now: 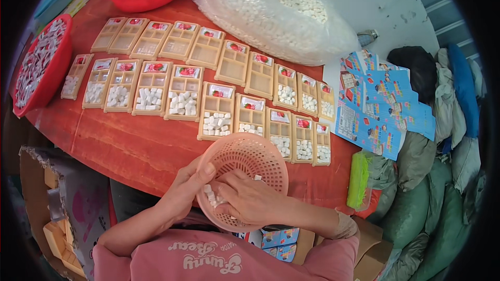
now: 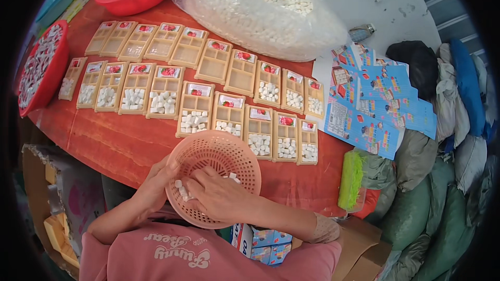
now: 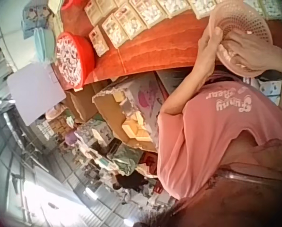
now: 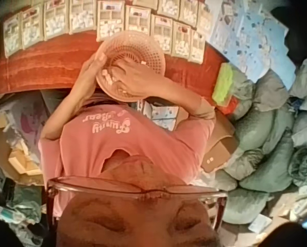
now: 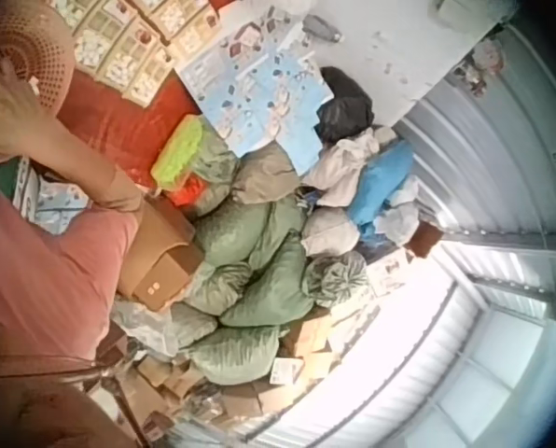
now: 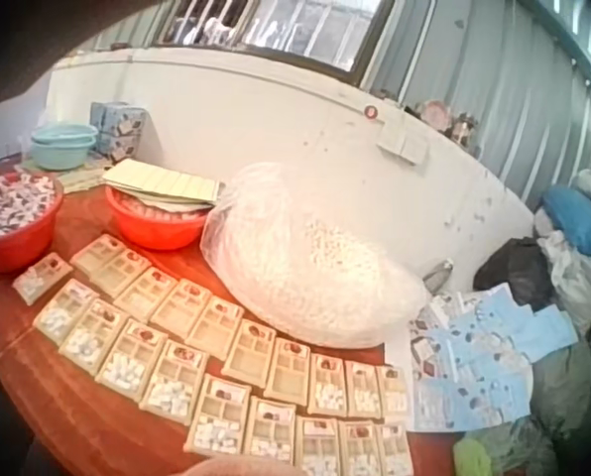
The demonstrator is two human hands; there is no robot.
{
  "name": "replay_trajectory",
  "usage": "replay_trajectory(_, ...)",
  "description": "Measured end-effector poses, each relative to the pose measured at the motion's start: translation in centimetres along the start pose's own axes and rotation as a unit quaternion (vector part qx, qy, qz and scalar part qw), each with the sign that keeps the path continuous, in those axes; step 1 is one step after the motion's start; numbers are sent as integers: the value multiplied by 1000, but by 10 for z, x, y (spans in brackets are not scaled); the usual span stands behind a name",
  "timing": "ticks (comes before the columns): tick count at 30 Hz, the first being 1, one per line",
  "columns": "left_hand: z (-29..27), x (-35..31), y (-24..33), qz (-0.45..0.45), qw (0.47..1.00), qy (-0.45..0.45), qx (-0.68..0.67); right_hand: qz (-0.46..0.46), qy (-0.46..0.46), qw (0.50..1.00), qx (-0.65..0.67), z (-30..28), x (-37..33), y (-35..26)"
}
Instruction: The person sorts small white rectangular pieces by hand into wooden organizers.
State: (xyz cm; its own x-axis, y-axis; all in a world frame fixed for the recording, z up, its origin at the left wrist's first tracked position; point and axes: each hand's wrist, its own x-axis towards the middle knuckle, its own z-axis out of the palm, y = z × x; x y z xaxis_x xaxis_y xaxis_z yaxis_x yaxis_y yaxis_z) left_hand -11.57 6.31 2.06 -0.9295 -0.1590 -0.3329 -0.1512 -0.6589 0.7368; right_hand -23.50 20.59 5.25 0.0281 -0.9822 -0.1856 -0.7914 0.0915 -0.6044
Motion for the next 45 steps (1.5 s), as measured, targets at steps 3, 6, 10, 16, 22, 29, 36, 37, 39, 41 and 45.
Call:
replay_trajectory(3,-2,0,8,44,999,-8,29,30,6,999,25,6,-1,1)
replay_trajectory(6,0,2,12,71,996,-4,56,-79,106,990,-51,13,0,13)
replay_trajectory(10,-6,6,9,62,996,0,69,14,75,987,-140,5,-10,6)
replay_trajectory(16,5,9,-4,12,999,16,36,65,5,995,79,10,-6,12)
replay_trajectory(22,6,9,3,44,997,18,54,-23,156,986,-50,2,-7,16)
replay_trajectory(29,4,12,6,43,997,23,55,-14,193,977,95,-11,3,44)
replay_trajectory(36,-4,7,12,43,997,33,51,202,348,770,495,-86,52,122)
replay_trajectory(37,-4,6,12,44,997,33,50,203,367,810,409,-90,59,144)
replay_trajectory(39,-5,4,13,44,998,20,50,198,397,862,245,-93,75,172)
replay_trajectory(41,-8,2,10,47,997,15,53,184,415,888,76,-88,88,195)
replay_trajectory(45,-19,-4,11,38,995,4,95,59,394,911,-104,-78,96,213)
